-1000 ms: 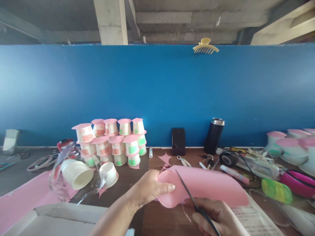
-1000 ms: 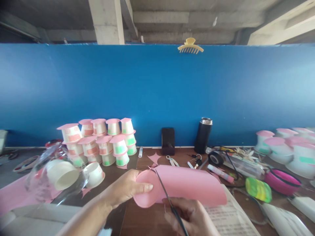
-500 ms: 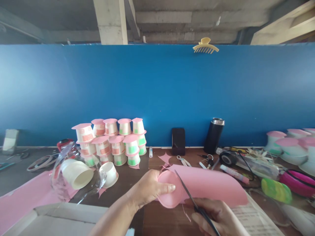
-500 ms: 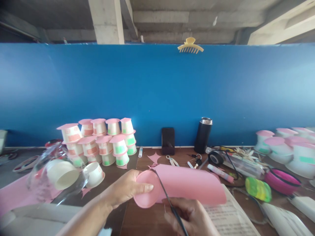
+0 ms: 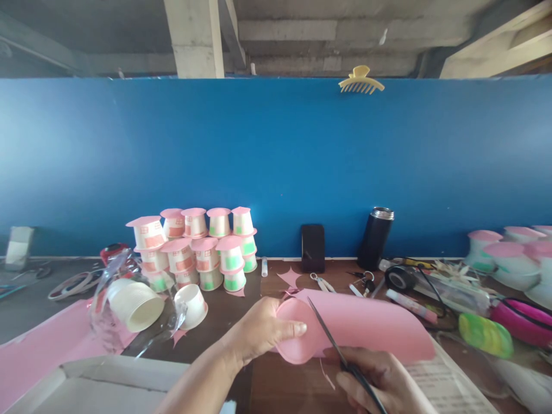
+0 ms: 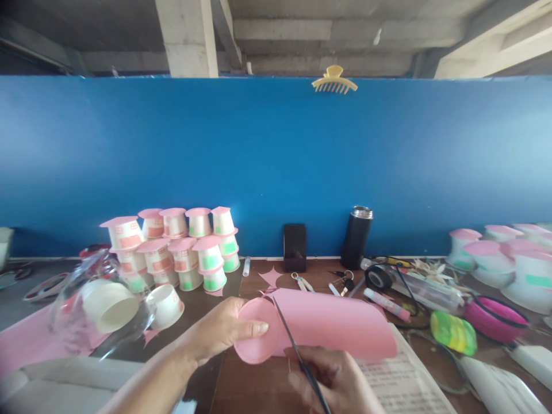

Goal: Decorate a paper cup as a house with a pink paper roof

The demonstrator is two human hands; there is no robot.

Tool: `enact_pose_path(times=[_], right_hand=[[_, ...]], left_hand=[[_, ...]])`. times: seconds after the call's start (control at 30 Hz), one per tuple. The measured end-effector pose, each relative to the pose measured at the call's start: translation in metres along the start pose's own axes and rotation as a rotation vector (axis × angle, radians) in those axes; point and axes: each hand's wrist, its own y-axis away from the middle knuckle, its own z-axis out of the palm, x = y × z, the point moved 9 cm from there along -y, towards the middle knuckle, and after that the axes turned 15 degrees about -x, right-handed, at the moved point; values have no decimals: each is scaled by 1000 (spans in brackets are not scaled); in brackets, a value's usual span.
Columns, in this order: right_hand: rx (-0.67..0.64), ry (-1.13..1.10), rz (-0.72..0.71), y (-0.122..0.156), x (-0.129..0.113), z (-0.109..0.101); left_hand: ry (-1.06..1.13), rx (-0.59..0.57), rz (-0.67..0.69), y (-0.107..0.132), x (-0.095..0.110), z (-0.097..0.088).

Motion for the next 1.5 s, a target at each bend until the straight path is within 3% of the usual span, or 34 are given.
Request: enact_pose_path(times=[0.77,1.5], right_hand=[[-32,21,9,-1,0,2],[32,52,19,-1,1,-2]], left_hand=[[-16,-1,0,1,2,2],[3,-8,5,1,2,2]])
